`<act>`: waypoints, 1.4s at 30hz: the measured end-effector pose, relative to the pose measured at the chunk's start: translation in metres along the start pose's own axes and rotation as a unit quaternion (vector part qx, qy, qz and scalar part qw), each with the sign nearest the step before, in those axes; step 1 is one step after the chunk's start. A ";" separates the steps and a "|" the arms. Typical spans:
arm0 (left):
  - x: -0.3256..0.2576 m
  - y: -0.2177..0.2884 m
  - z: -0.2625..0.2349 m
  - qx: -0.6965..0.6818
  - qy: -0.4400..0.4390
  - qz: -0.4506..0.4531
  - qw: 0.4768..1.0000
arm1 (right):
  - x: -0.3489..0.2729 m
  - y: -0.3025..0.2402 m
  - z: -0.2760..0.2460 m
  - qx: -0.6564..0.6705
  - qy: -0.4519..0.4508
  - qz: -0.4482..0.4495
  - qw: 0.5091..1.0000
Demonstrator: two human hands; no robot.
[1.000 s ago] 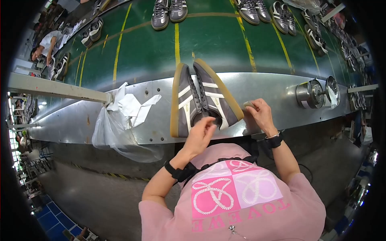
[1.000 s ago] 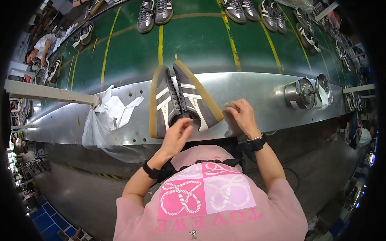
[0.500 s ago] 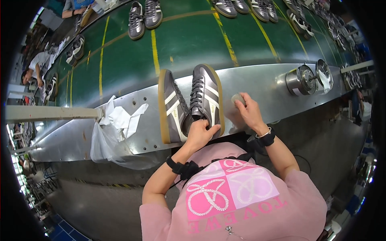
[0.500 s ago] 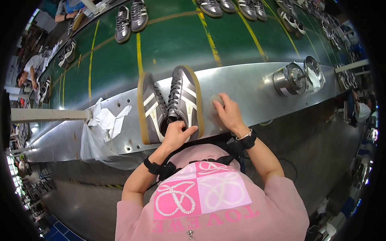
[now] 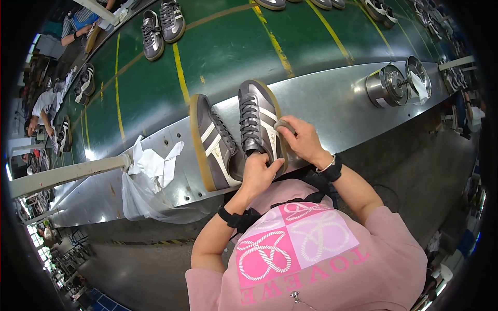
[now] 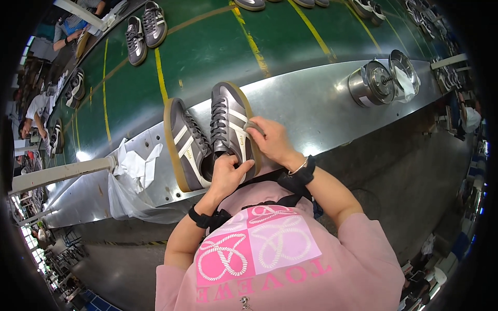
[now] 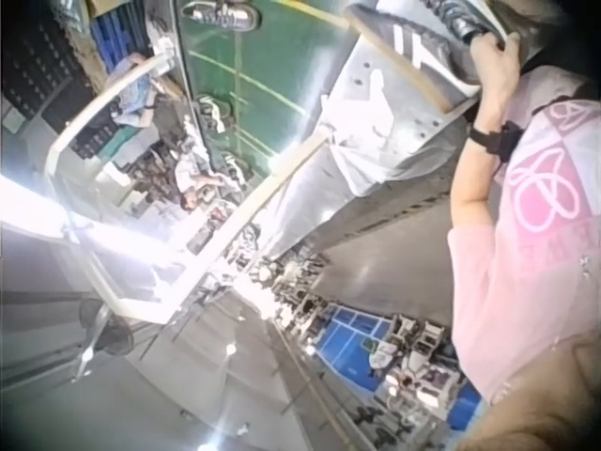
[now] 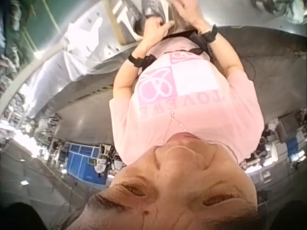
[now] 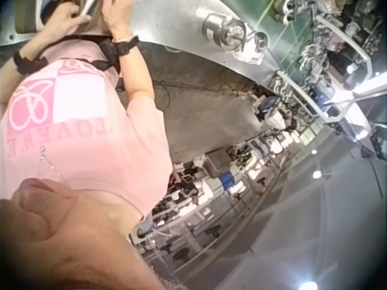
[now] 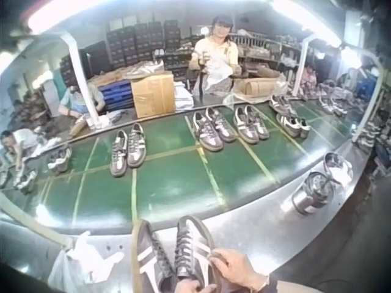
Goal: The recorder is inspecting shoes on a factory conveyor belt, cleaning them with a white cloth and solvent, and placing them back for the next stage.
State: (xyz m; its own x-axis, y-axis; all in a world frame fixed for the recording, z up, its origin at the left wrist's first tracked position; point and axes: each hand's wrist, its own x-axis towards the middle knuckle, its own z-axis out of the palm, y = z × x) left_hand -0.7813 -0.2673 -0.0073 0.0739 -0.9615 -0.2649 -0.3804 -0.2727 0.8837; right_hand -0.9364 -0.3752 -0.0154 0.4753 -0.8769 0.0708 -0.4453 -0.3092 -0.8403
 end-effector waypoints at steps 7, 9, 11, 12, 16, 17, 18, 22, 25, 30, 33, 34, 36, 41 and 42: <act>0.002 -0.002 0.007 0.025 0.007 -0.010 1.000 | 0.010 -0.002 0.011 0.016 0.075 -0.064 0.995; 0.002 -0.001 0.005 -0.013 -0.011 -0.037 0.999 | 0.006 -0.003 0.010 -0.002 0.038 -0.023 0.999; 0.003 0.001 0.005 -0.017 -0.013 -0.030 0.999 | -0.002 0.001 -0.005 -0.002 0.031 -0.007 0.999; 0.003 0.001 0.005 -0.023 -0.011 -0.033 0.999 | -0.004 0.003 -0.011 -0.027 0.005 0.004 1.000; 0.004 0.003 0.007 0.003 -0.007 -0.052 0.999 | -0.002 0.005 -0.007 -0.036 0.037 -0.026 0.998; 0.004 0.004 0.007 -0.019 0.004 -0.028 0.999 | 0.000 0.003 0.001 -0.008 0.075 -0.015 0.997; 0.003 0.004 0.007 -0.018 0.013 -0.015 1.000 | 0.002 0.002 0.009 0.022 0.088 -0.032 0.995; 0.003 0.005 0.006 -0.001 -0.010 -0.063 0.998 | -0.008 0.006 0.013 -0.008 0.062 -0.024 0.998; 0.005 0.005 0.008 0.027 -0.003 -0.020 0.999 | -0.021 0.023 -0.009 -0.103 -0.006 0.034 0.994; 0.001 0.011 0.003 0.083 -0.004 0.066 0.994 | -0.020 0.028 -0.021 -0.028 0.032 0.096 0.994; -0.011 0.012 -0.018 -0.123 0.090 0.161 0.975 | -0.002 0.008 -0.019 0.043 0.071 0.066 0.994; -0.018 0.007 -0.032 -0.094 0.136 0.162 0.973 | 0.002 -0.001 -0.019 0.067 0.057 0.067 0.994; -0.022 -0.011 -0.064 -0.019 0.294 0.142 0.945 | 0.006 -0.023 -0.016 0.090 0.038 0.067 0.993; -0.021 -0.081 -0.114 0.026 0.321 -0.085 0.943 | 0.015 -0.074 0.011 0.071 -0.141 0.002 0.987; -0.022 -0.089 -0.108 -0.050 0.261 -0.125 0.956 | 0.018 -0.081 0.018 0.070 -0.144 -0.002 0.987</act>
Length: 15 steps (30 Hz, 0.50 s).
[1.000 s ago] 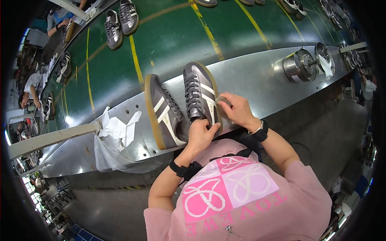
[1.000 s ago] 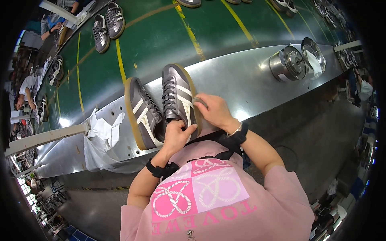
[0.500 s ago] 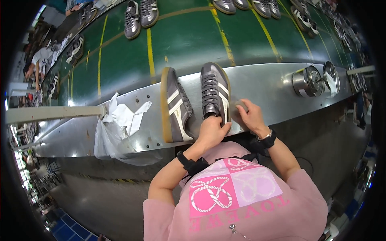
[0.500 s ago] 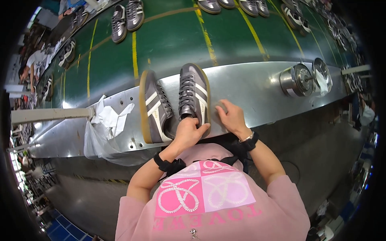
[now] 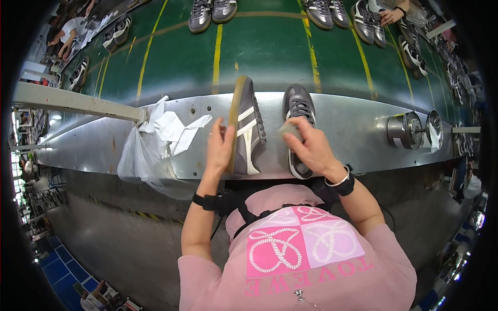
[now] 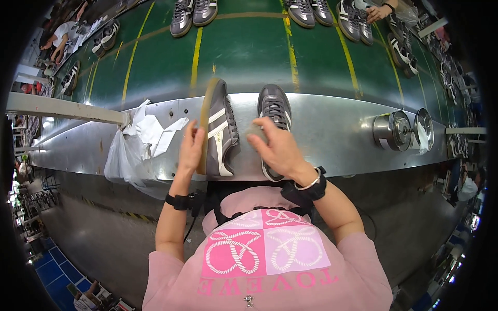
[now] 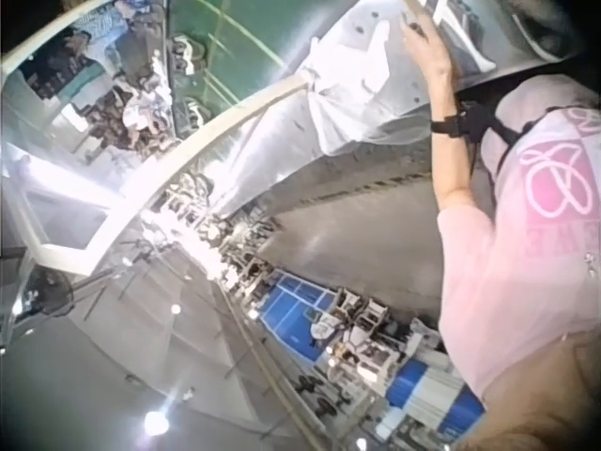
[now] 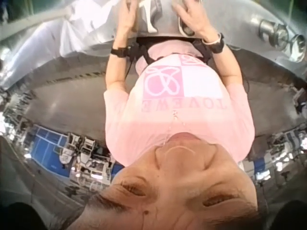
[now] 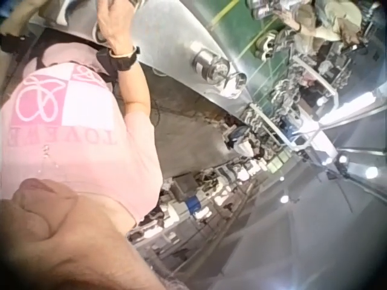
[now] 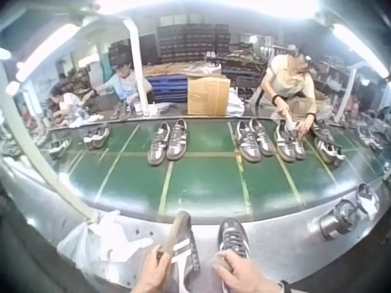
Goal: The recorder is inspecting shoes on a factory conveyor belt, cleaning them with a white cloth and solvent, and placing them back for the next stage.
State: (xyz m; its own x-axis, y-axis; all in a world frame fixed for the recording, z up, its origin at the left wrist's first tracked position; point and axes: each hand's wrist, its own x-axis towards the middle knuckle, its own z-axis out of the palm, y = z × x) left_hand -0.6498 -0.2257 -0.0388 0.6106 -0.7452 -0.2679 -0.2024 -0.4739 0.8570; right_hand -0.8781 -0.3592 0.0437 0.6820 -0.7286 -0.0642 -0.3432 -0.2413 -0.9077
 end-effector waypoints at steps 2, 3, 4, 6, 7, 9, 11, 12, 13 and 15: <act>-0.013 -0.011 0.020 -0.040 0.022 0.046 0.998 | 0.014 -0.004 0.013 -0.052 -0.105 0.003 0.993; -0.022 -0.013 0.031 -0.066 0.031 0.046 0.996 | 0.021 -0.004 0.020 -0.057 -0.113 0.025 0.992; -0.030 -0.013 0.041 -0.107 0.017 0.017 0.994 | 0.029 -0.001 0.028 -0.091 -0.099 0.001 0.991; -0.042 -0.010 0.059 -0.135 0.048 0.008 0.990 | 0.043 0.005 0.042 -0.124 -0.078 -0.018 0.989; -0.046 -0.008 0.064 -0.147 0.057 0.019 0.987 | 0.046 0.007 0.049 -0.127 -0.083 -0.017 0.988; -0.049 -0.005 0.065 -0.147 0.063 0.007 0.987 | 0.047 0.010 0.060 -0.180 -0.051 -0.016 0.982; -0.048 -0.005 0.064 -0.144 0.063 -0.007 0.988 | 0.037 0.008 0.064 -0.141 -0.071 0.002 0.987; -0.047 -0.004 0.063 -0.151 0.061 0.003 0.987 | 0.031 0.006 0.063 -0.144 -0.093 0.004 0.985; -0.046 -0.004 0.063 -0.157 0.053 0.009 0.986 | 0.025 0.003 0.061 -0.143 -0.106 0.000 0.984; -0.046 -0.005 0.063 -0.154 0.066 0.019 0.986 | 0.020 0.001 0.055 -0.113 -0.165 0.016 0.980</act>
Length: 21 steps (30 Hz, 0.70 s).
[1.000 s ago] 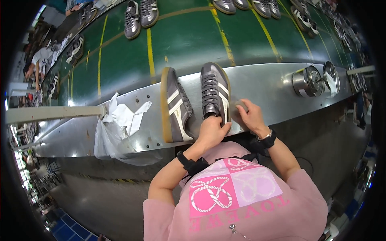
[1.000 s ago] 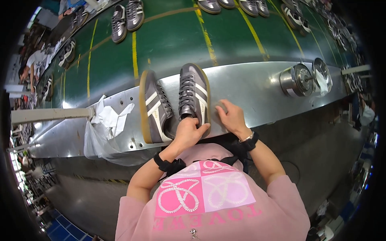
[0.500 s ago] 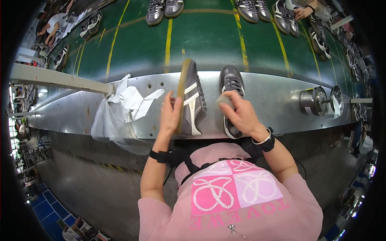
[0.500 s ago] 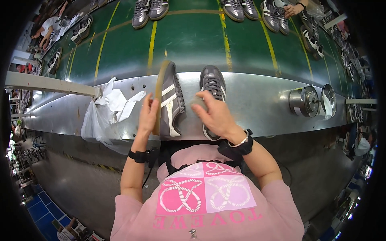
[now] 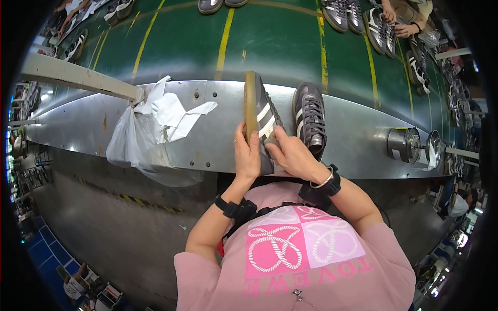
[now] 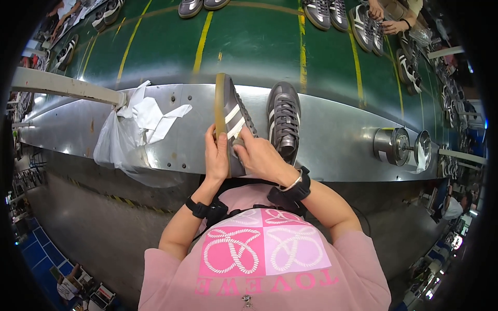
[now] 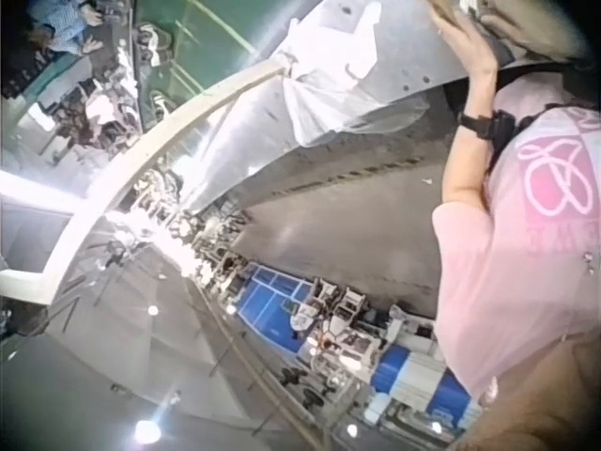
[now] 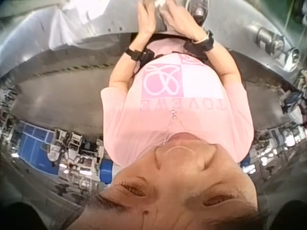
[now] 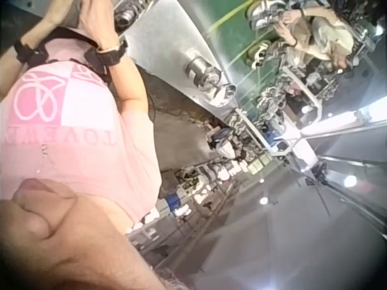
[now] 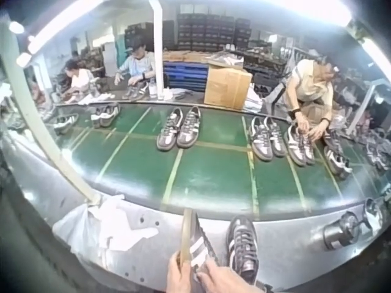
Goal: The recorder is inspecting shoes on a factory conveyor belt, cleaning them with a white cloth and solvent, and placing them back for the next stage.
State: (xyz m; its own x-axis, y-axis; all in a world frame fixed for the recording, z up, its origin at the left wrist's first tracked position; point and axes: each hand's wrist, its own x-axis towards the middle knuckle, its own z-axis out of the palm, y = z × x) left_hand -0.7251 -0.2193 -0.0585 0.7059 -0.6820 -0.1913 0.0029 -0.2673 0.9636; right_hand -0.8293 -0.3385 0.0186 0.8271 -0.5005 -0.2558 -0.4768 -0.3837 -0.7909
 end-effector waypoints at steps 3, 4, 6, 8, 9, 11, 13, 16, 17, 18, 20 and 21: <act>-0.001 -0.001 0.003 0.003 0.005 0.003 1.000 | 0.007 0.003 -0.002 0.064 -0.013 0.098 0.993; -0.002 -0.001 0.003 0.001 0.006 -0.009 1.000 | 0.011 0.005 -0.002 0.117 0.059 0.074 0.989; -0.002 0.000 0.002 -0.011 0.004 -0.025 1.000 | 0.021 0.006 0.006 0.084 0.102 0.060 0.989; 0.000 0.001 -0.001 -0.026 0.002 -0.037 0.999 | 0.016 0.004 0.014 0.068 0.082 0.048 0.993; 0.001 0.002 -0.002 -0.024 0.006 -0.032 0.999 | 0.012 0.002 0.017 0.050 0.068 0.031 0.996; 0.001 0.002 -0.002 -0.023 0.011 -0.026 0.999 | 0.004 0.001 0.019 0.037 0.021 -0.012 0.999; 0.001 0.001 -0.001 -0.019 0.038 -0.003 0.999 | 0.004 0.001 0.016 0.044 -0.003 0.000 0.999; -0.002 0.000 0.002 0.015 0.047 0.001 0.999 | 0.016 0.005 0.011 0.050 0.117 0.034 0.991; -0.002 -0.001 0.002 0.019 0.042 -0.006 0.999 | 0.018 0.004 0.013 0.033 0.121 0.041 0.991; -0.002 -0.001 0.002 0.014 0.040 -0.008 0.999 | 0.022 0.004 0.014 0.017 0.138 0.029 0.990; 0.001 -0.003 0.002 0.004 0.041 0.001 0.999 | 0.013 0.000 0.020 -0.018 0.144 -0.035 0.989; 0.001 -0.003 0.001 0.001 0.042 0.002 0.999 | 0.007 -0.002 0.022 -0.016 0.095 -0.009 0.995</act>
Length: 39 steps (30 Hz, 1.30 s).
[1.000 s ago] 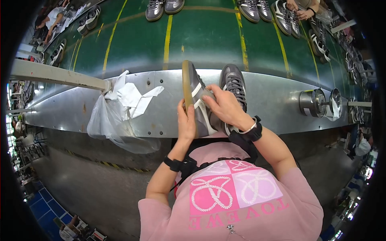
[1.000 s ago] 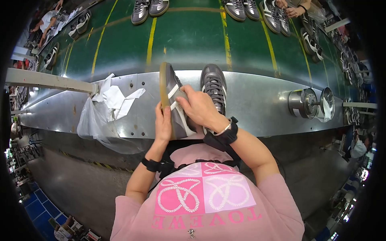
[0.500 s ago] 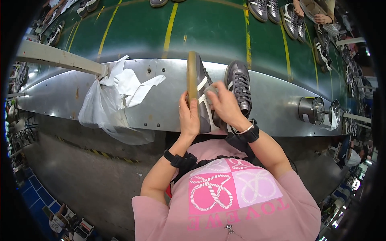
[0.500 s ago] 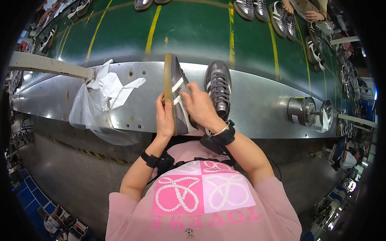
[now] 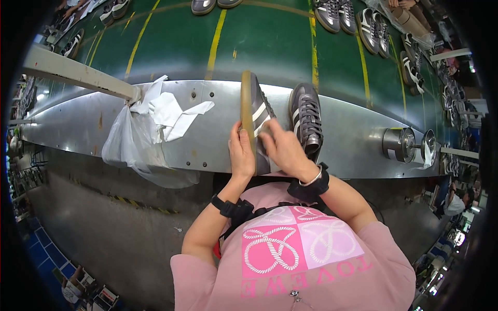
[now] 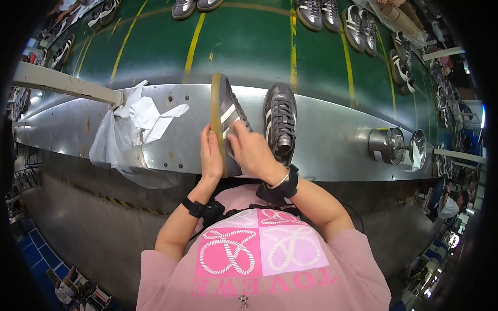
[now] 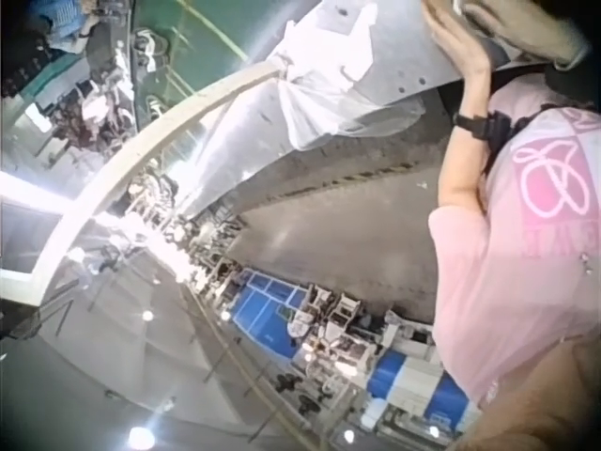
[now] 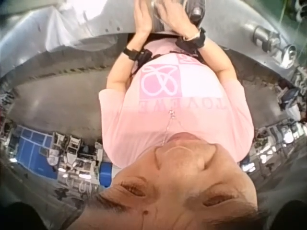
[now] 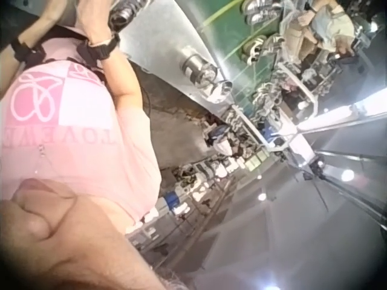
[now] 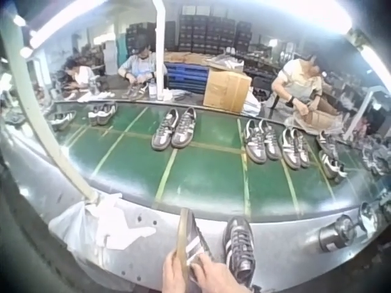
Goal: The recorder is inspecting shoes on a factory conveyor belt, cleaning them with a white cloth and solvent, and placing them back for the next stage.
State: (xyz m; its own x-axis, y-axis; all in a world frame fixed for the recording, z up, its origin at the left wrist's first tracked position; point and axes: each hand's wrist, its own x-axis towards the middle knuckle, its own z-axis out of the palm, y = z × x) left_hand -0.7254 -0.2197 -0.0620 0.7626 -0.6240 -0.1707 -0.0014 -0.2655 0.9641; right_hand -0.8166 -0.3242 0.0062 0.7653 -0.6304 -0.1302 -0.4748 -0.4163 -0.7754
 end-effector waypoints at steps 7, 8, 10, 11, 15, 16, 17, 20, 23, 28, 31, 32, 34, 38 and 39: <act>-0.001 -0.001 0.000 0.016 0.004 0.019 1.000 | 0.017 0.005 -0.015 0.014 0.053 0.037 0.998; 0.000 -0.001 0.000 0.020 0.000 0.006 1.000 | 0.018 0.004 -0.012 0.012 0.057 0.031 0.998; 0.001 -0.001 0.000 0.004 0.000 0.015 1.000 | 0.017 0.002 -0.006 0.003 0.062 0.003 0.998; 0.002 -0.001 0.000 0.002 0.005 0.021 1.000 | 0.007 -0.001 -0.002 -0.002 0.047 -0.014 0.999; 0.001 -0.002 -0.002 0.003 0.010 0.016 1.000 | -0.010 -0.008 0.000 -0.010 -0.041 -0.027 0.999; 0.000 -0.002 -0.002 0.017 0.015 0.012 1.000 | -0.007 -0.006 -0.004 -0.016 -0.027 -0.035 0.999; 0.000 -0.002 -0.001 0.021 0.012 0.016 1.000 | 0.001 -0.003 -0.009 -0.030 -0.026 -0.023 0.999; 0.000 -0.002 0.001 0.041 0.015 0.018 0.999 | 0.016 0.003 -0.010 -0.054 0.077 -0.001 0.996; 0.002 -0.003 0.001 0.010 0.011 0.017 1.000 | 0.007 0.003 0.002 -0.075 0.038 -0.040 0.996; 0.003 -0.004 -0.003 -0.001 0.009 0.009 1.000 | -0.026 -0.004 0.006 -0.076 -0.018 -0.085 0.993; 0.002 -0.003 -0.006 0.015 0.007 0.010 1.000 | -0.030 -0.006 -0.013 -0.050 -0.027 -0.101 0.993; 0.003 -0.003 -0.008 0.000 -0.004 0.006 1.000 | -0.033 -0.005 -0.022 -0.010 -0.017 -0.086 0.996; 0.006 -0.002 -0.012 -0.032 -0.021 -0.016 0.999 | -0.039 -0.001 -0.038 0.085 0.022 -0.057 0.995; 0.017 -0.003 -0.013 -0.210 -0.112 -0.173 0.956 | -0.045 0.032 -0.074 0.149 0.195 -0.008 0.969; 0.021 -0.002 -0.011 -0.284 -0.155 -0.233 0.917 | -0.047 0.045 -0.084 0.181 0.214 0.010 0.960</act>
State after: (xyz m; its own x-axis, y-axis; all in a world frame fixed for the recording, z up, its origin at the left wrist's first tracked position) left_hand -0.7023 -0.2239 -0.0657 0.3730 -0.7424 -0.5566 0.6823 -0.1870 0.7067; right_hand -0.9102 -0.3683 0.0291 0.4714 -0.8800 0.0585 -0.2471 -0.1955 -0.9491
